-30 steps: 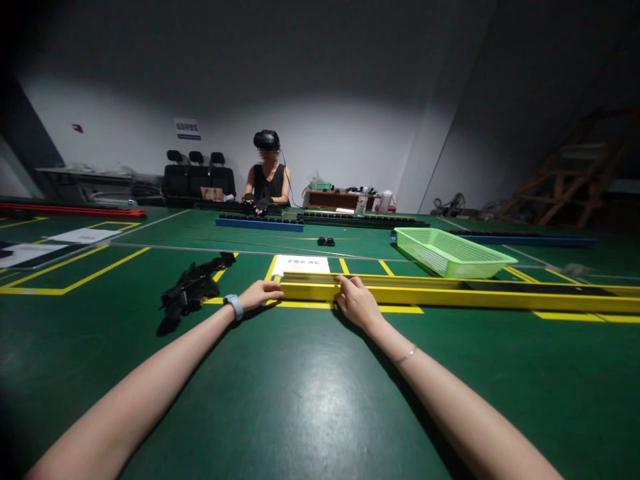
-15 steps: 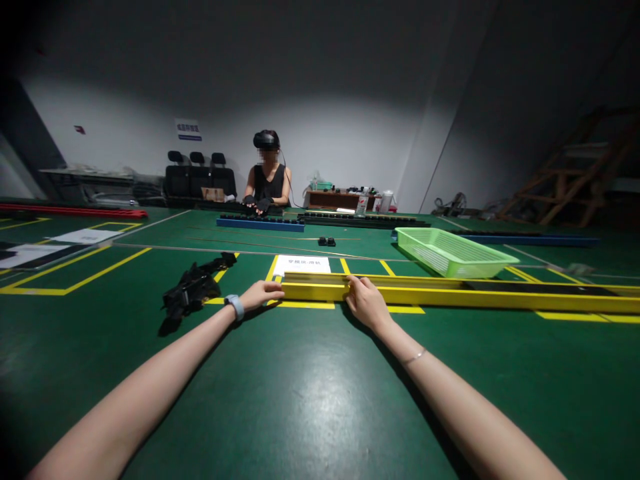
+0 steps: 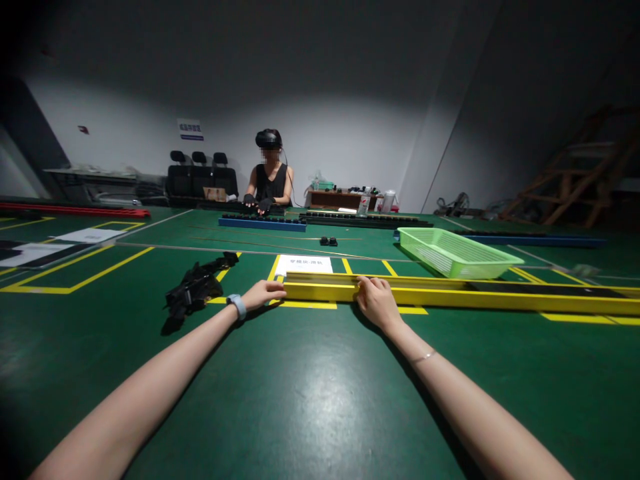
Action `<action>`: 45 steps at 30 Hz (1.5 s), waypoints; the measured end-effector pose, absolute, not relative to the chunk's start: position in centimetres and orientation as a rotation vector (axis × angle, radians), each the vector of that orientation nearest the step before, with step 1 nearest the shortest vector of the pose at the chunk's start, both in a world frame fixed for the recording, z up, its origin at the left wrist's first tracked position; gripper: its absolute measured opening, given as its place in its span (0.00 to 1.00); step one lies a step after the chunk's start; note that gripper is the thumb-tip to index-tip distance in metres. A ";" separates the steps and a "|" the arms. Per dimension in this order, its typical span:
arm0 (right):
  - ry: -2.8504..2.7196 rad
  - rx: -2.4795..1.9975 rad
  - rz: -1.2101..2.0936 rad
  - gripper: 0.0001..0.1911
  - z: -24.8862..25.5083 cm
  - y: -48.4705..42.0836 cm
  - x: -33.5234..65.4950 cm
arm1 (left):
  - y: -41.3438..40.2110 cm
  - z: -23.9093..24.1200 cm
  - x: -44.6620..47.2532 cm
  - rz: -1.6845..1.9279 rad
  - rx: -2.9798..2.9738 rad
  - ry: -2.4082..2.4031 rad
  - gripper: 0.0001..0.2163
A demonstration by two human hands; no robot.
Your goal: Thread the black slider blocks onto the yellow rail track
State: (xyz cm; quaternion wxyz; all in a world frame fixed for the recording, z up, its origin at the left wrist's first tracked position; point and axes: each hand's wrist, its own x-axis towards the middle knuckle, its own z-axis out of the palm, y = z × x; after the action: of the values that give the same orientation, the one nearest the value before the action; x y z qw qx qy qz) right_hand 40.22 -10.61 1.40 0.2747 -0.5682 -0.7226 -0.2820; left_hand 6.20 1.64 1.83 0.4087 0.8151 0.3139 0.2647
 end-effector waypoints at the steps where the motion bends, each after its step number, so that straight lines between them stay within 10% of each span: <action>1: -1.941 -1.528 -0.769 0.19 1.4 -10.6 40.4 | 1.6 1.8 6.2 0.671 2.051 0.787 0.19; 45: -1.838 -1.680 -0.888 0.16 -0.2 -13.1 51.9 | 1.6 1.8 6.2 0.648 1.998 0.831 0.20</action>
State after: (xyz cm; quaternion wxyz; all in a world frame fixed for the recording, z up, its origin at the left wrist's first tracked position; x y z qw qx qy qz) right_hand 51.95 -13.15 -0.23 0.2461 -0.6159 -0.6739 -0.3255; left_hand 6.24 1.56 1.78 0.4271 0.7998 0.3325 0.2596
